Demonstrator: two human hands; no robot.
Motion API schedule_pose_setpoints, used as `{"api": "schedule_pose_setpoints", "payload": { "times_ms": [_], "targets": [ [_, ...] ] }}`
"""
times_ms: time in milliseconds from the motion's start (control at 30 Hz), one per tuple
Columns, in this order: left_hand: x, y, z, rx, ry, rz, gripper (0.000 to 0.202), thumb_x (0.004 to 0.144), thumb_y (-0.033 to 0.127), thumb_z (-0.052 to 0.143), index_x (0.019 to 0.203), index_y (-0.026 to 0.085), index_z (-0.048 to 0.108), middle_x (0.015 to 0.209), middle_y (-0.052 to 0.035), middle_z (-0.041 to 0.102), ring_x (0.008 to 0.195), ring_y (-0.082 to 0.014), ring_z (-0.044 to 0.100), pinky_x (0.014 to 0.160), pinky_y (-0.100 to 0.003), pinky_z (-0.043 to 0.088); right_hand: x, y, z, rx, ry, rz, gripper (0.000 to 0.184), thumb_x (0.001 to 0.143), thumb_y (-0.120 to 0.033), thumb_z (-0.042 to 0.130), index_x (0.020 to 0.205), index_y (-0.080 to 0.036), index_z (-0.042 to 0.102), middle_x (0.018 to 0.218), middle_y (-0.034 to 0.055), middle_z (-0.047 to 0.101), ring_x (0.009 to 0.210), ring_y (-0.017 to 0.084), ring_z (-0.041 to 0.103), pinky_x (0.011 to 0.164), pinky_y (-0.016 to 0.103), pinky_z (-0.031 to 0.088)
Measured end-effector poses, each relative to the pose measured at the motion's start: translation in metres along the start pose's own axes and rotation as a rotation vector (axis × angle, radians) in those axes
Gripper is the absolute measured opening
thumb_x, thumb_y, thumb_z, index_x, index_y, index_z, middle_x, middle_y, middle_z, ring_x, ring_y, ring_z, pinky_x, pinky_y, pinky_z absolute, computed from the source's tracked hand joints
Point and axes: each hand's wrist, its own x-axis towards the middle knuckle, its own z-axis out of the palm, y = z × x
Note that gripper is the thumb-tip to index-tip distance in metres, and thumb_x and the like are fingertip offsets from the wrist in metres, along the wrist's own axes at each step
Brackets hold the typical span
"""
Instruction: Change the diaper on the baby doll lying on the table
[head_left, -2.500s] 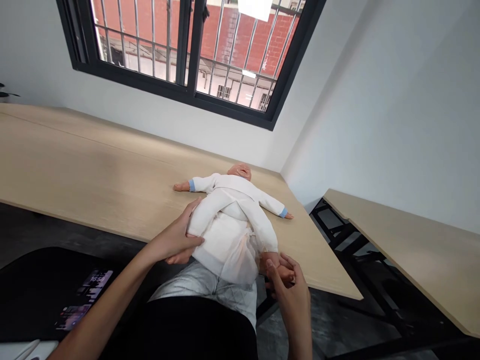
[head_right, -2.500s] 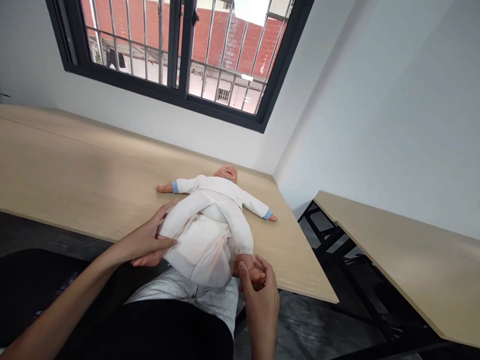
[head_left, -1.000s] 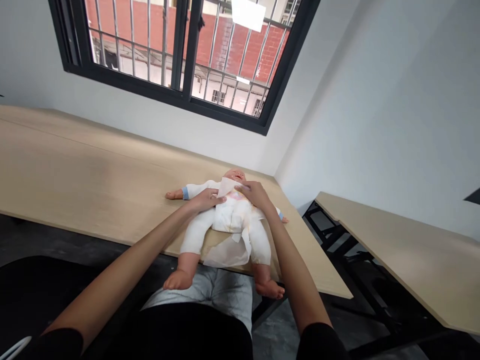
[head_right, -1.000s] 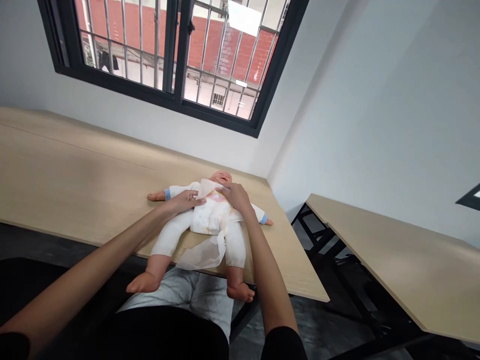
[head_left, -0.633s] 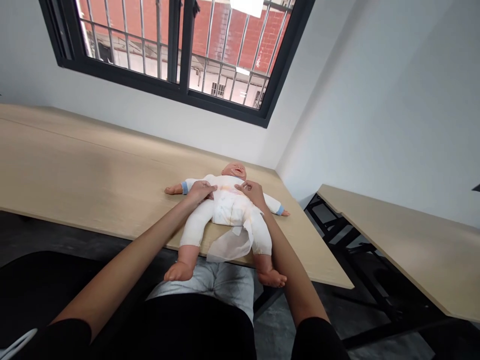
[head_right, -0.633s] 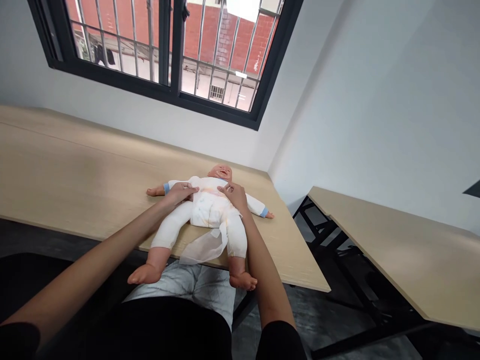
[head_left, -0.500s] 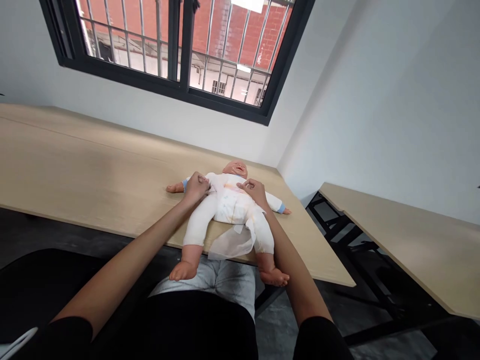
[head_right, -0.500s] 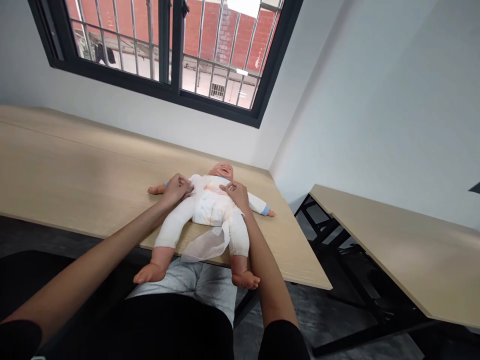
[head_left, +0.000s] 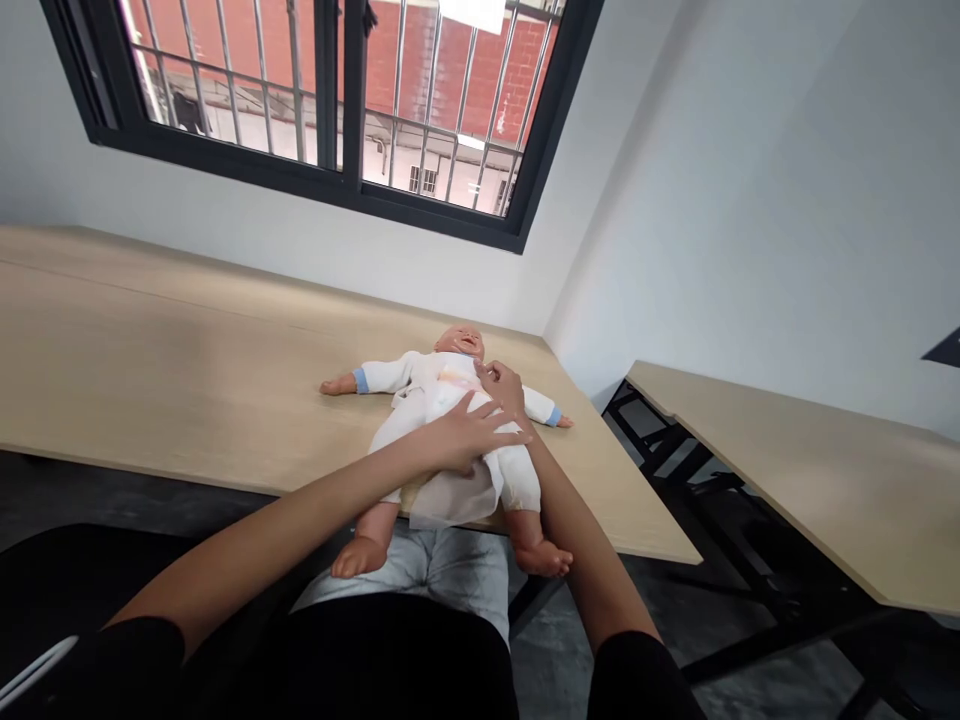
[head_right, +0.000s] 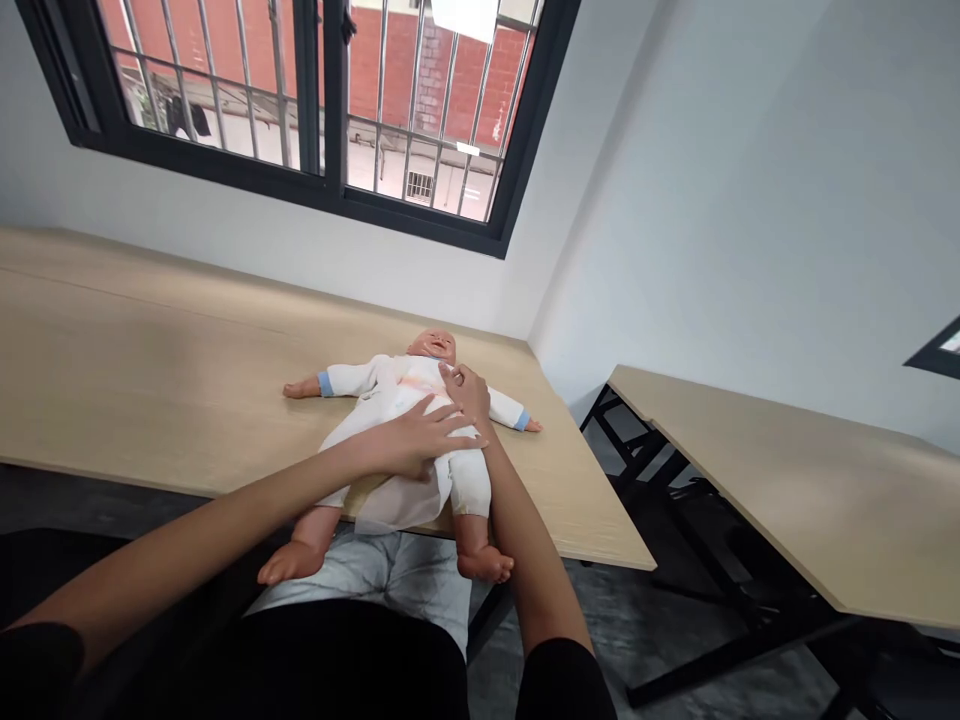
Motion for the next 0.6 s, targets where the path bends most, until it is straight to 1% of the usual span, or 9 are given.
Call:
{"api": "schedule_pose_setpoints", "payload": {
  "times_ms": [67, 167, 233, 300, 367, 433, 500, 600],
  "targets": [
    [0.008, 0.004, 0.006, 0.066, 0.002, -0.037, 0.072, 0.071, 0.009, 0.064, 0.136, 0.029, 0.041, 0.139, -0.0112, 0.044, 0.129, -0.032, 0.035, 0.102, -0.055, 0.027, 0.001, 0.001, 0.001, -0.003, -0.007, 0.019, 0.052, 0.082, -0.068, 0.039, 0.066, -0.02, 0.054, 0.062, -0.0001, 0.058, 0.057, 0.013, 0.049, 0.055, 0.024, 0.034],
    [0.015, 0.001, 0.01, 0.059, 0.033, -0.054, 0.05, 0.074, 0.013, 0.061, 0.122, 0.023, 0.051, 0.127, -0.0137, 0.051, 0.124, -0.0324, 0.04, 0.098, -0.054, 0.031, 0.002, 0.001, 0.001, 0.048, -0.024, 0.015, 0.048, 0.087, -0.061, 0.037, 0.07, -0.02, 0.057, 0.072, 0.0021, 0.064, 0.062, 0.014, 0.052, 0.059, 0.025, 0.036],
    [0.017, -0.006, 0.013, -0.014, 0.066, -0.049, 0.041, 0.076, 0.018, 0.061, 0.116, 0.022, 0.053, 0.124, -0.0132, 0.053, 0.122, -0.033, 0.041, 0.096, -0.053, 0.033, 0.003, 0.0, -0.001, 0.109, -0.033, 0.021, 0.045, 0.087, -0.057, 0.039, 0.07, -0.02, 0.058, 0.074, 0.0029, 0.065, 0.064, 0.014, 0.053, 0.062, 0.025, 0.038],
    [0.016, -0.016, 0.016, -0.16, 0.133, -0.056, 0.035, 0.079, 0.023, 0.058, 0.114, 0.02, 0.052, 0.119, -0.0119, 0.056, 0.115, -0.0314, 0.047, 0.092, -0.048, 0.037, 0.004, -0.001, -0.003, 0.213, -0.055, 0.049, 0.042, 0.085, -0.055, 0.043, 0.069, -0.019, 0.057, 0.071, 0.0035, 0.063, 0.066, 0.015, 0.053, 0.063, 0.026, 0.039],
    [0.014, -0.026, 0.017, -0.352, 0.23, -0.088, 0.034, 0.079, 0.026, 0.056, 0.112, 0.018, 0.051, 0.112, -0.0102, 0.059, 0.102, -0.0278, 0.054, 0.087, -0.042, 0.042, 0.004, -0.001, -0.007, 0.309, -0.086, 0.076, 0.041, 0.082, -0.054, 0.046, 0.069, -0.017, 0.057, 0.068, 0.0035, 0.061, 0.067, 0.016, 0.053, 0.064, 0.026, 0.041],
    [0.01, -0.034, 0.017, -0.537, 0.343, -0.116, 0.037, 0.075, 0.023, 0.057, 0.11, 0.017, 0.049, 0.108, -0.0084, 0.06, 0.095, -0.0247, 0.056, 0.084, -0.037, 0.044, 0.001, 0.0, -0.012, 0.359, -0.113, 0.085, 0.04, 0.08, -0.054, 0.048, 0.07, -0.016, 0.058, 0.065, 0.0028, 0.058, 0.066, 0.016, 0.052, 0.063, 0.026, 0.041],
    [0.007, -0.041, 0.015, -0.681, 0.452, -0.124, 0.041, 0.071, 0.019, 0.057, 0.111, 0.017, 0.049, 0.111, -0.0081, 0.06, 0.1, -0.0242, 0.056, 0.088, -0.035, 0.044, -0.003, 0.003, -0.019, 0.386, -0.139, 0.088, 0.039, 0.078, -0.053, 0.051, 0.071, -0.016, 0.058, 0.061, 0.0014, 0.056, 0.064, 0.015, 0.051, 0.061, 0.026, 0.041],
    [0.005, -0.05, 0.015, -0.798, 0.579, -0.15, 0.047, 0.068, 0.014, 0.055, 0.115, 0.015, 0.052, 0.118, -0.0096, 0.059, 0.111, -0.0255, 0.054, 0.097, -0.036, 0.04, -0.011, 0.007, -0.032, 0.431, -0.188, 0.095, 0.039, 0.075, -0.054, 0.056, 0.073, -0.015, 0.059, 0.056, -0.0007, 0.052, 0.061, 0.014, 0.049, 0.058, 0.025, 0.041]
  ]
}}
